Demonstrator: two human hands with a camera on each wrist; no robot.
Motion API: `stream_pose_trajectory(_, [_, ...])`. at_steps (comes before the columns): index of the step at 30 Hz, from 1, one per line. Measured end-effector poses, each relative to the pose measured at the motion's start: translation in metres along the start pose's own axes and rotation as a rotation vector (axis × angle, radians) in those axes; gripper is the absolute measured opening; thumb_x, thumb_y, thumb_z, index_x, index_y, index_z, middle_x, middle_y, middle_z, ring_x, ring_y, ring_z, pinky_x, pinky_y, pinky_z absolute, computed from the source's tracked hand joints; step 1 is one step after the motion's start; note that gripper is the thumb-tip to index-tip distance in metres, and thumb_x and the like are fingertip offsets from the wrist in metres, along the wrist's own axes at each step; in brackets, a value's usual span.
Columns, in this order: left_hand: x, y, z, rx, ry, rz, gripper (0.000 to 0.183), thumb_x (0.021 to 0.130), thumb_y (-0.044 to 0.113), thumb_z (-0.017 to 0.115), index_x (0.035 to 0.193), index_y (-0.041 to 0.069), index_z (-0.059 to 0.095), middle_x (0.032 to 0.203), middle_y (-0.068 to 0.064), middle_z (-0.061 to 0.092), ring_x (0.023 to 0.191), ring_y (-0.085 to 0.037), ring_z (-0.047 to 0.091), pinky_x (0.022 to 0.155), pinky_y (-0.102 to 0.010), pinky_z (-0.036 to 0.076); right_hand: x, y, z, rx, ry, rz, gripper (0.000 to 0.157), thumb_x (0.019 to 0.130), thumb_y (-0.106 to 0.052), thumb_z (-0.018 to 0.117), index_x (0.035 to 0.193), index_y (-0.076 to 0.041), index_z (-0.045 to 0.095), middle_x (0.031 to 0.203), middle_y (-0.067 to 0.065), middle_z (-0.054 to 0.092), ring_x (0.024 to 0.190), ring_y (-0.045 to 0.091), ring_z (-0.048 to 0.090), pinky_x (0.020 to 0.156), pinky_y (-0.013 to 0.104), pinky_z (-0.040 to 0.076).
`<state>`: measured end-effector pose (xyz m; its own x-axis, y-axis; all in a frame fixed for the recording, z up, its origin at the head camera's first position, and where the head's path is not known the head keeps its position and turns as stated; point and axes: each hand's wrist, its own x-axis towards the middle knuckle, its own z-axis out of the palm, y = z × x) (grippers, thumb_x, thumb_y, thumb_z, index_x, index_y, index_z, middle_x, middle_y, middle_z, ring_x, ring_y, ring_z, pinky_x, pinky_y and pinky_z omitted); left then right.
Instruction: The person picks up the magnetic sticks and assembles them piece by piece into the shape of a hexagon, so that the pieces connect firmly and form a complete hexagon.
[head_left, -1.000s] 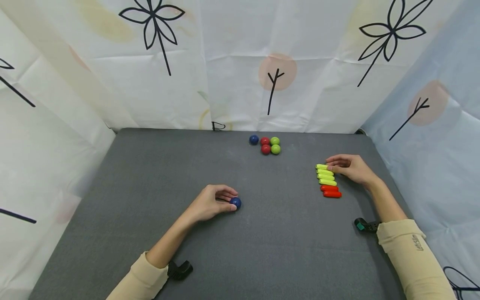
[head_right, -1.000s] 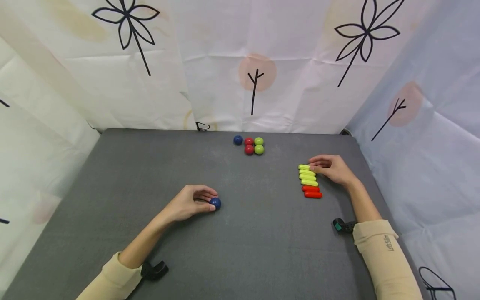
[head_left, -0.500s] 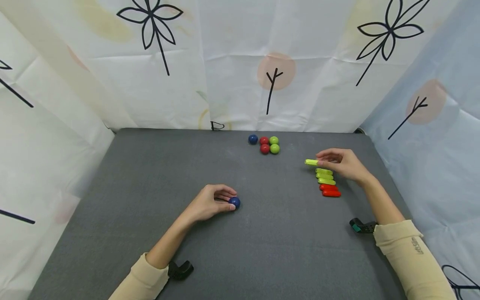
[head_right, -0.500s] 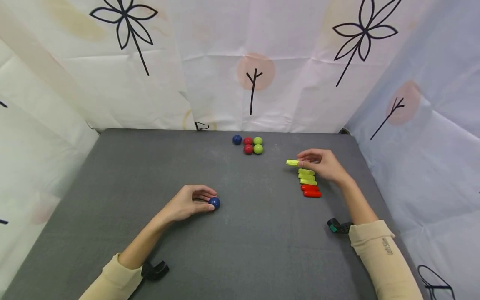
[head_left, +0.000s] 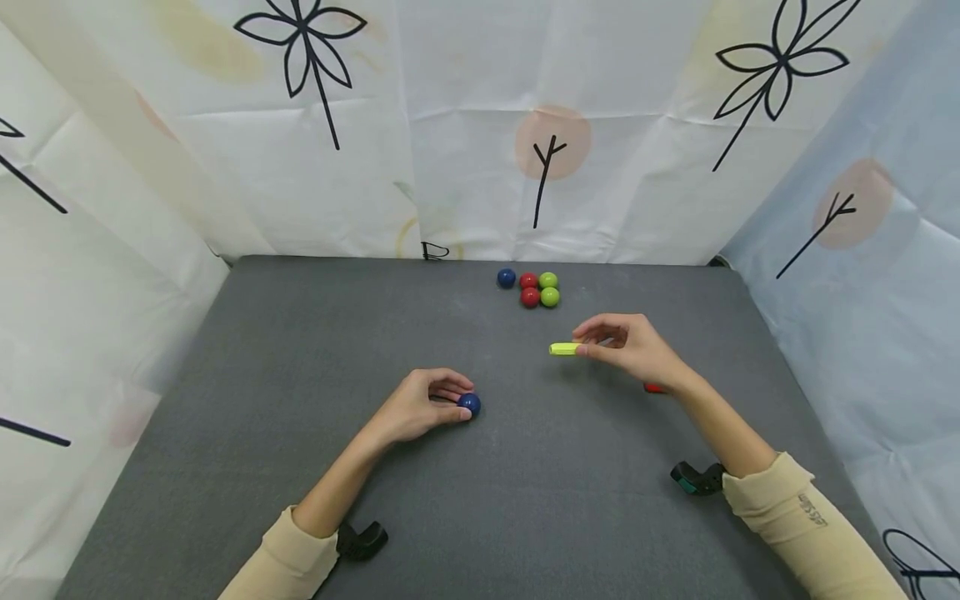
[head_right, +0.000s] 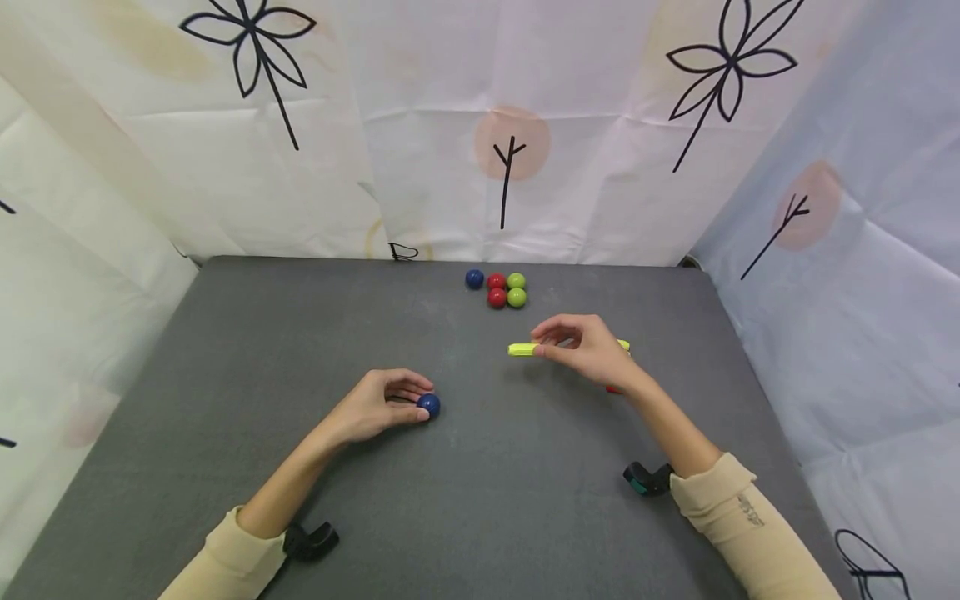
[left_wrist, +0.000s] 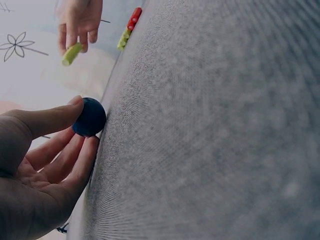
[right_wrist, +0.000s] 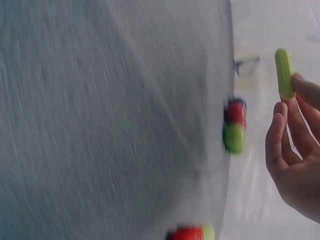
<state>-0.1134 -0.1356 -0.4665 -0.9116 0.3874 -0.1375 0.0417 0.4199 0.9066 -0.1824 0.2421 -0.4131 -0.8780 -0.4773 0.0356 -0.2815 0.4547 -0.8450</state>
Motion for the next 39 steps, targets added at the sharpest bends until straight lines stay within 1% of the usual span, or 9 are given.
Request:
stream_pose_trajectory(3, [0.000,0.000,0.000,0.000,0.002,0.000,0.037,0.090,0.016,0.091,0.125,0.011,0.077,0.121,-0.008,0.080,0.108,-0.018,0.075,0.095,-0.033,0.063,0.001,-0.005,0.016,0.040,-0.030,-0.015,0.026,0.098,-0.007,0.081,0.122,0.001,0.076,0.114,0.018,0.079,0.093,0.008,0.072,0.079,0.024,0.060])
stream_pose_trajectory(6, [-0.001,0.000,0.000,0.007,0.008,0.003,0.037,0.090,0.016,0.091,0.124,0.011,0.077,0.121,-0.008,0.080,0.108,-0.017,0.075,0.096,-0.035,0.063,0.002,-0.009,0.032,0.073,-0.067,-0.022,0.026,0.095,-0.006,0.083,0.120,0.000,0.077,0.112,0.017,0.080,0.093,0.011,0.075,0.079,0.024,0.061])
stream_pose_trajectory(10, [-0.001,0.000,0.001,0.018,0.019,-0.001,0.036,0.090,0.016,0.091,0.124,0.012,0.077,0.121,-0.006,0.080,0.108,-0.016,0.075,0.098,-0.040,0.062,0.004,-0.016,0.053,0.093,-0.133,-0.008,0.024,0.096,-0.008,0.083,0.118,-0.002,0.077,0.111,0.015,0.081,0.094,0.016,0.077,0.081,0.024,0.062])
stream_pose_trajectory(14, [-0.001,0.000,0.002,0.016,0.026,-0.006,0.036,0.090,0.016,0.091,0.124,0.013,0.078,0.121,-0.006,0.080,0.108,-0.016,0.075,0.100,-0.042,0.062,0.008,-0.021,0.072,0.092,-0.189,0.003,0.023,0.097,-0.010,0.082,0.118,-0.002,0.077,0.111,0.014,0.081,0.094,0.016,0.076,0.082,0.023,0.062])
stream_pose_trajectory(17, [-0.001,0.000,0.002,0.012,0.027,-0.004,0.036,0.090,0.015,0.090,0.124,0.012,0.078,0.121,-0.006,0.080,0.108,-0.017,0.076,0.099,-0.042,0.062,0.012,-0.024,0.085,0.092,-0.209,0.000,0.022,0.096,-0.010,0.083,0.116,-0.002,0.078,0.110,0.014,0.082,0.093,0.016,0.076,0.082,0.023,0.063])
stream_pose_trajectory(21, [-0.001,0.000,0.001,0.014,0.021,0.001,0.037,0.091,0.015,0.090,0.125,0.010,0.077,0.121,-0.007,0.080,0.108,-0.018,0.076,0.098,-0.041,0.062,0.016,-0.027,0.099,0.070,-0.200,-0.001,0.018,0.096,-0.011,0.084,0.112,-0.003,0.079,0.106,0.011,0.082,0.090,0.016,0.076,0.080,0.023,0.062])
stream_pose_trajectory(27, [-0.001,0.001,0.001,0.018,0.017,-0.009,0.037,0.091,0.015,0.090,0.125,0.010,0.077,0.120,-0.007,0.080,0.108,-0.017,0.076,0.098,-0.041,0.062,0.016,-0.031,0.107,0.049,-0.194,0.011,0.014,0.097,-0.010,0.082,0.109,-0.005,0.079,0.102,0.011,0.082,0.086,0.016,0.075,0.074,0.022,0.059])
stream_pose_trajectory(33, [0.000,0.004,0.004,0.041,0.020,-0.021,0.037,0.091,0.016,0.089,0.125,0.011,0.077,0.120,-0.007,0.079,0.105,-0.017,0.074,0.093,-0.035,0.064,0.015,-0.029,0.108,0.071,-0.191,0.024,0.015,0.097,-0.009,0.082,0.110,-0.002,0.079,0.103,0.010,0.082,0.086,0.013,0.075,0.074,0.021,0.060])
stream_pose_trajectory(39, [0.002,0.009,0.008,0.094,0.046,0.009,0.036,0.090,0.017,0.090,0.123,0.009,0.078,0.116,-0.006,0.079,0.101,-0.015,0.072,0.091,-0.034,0.064,0.016,-0.027,0.109,0.086,-0.175,0.023,0.015,0.097,-0.010,0.082,0.109,-0.003,0.079,0.103,0.012,0.082,0.086,0.016,0.075,0.073,0.021,0.060])
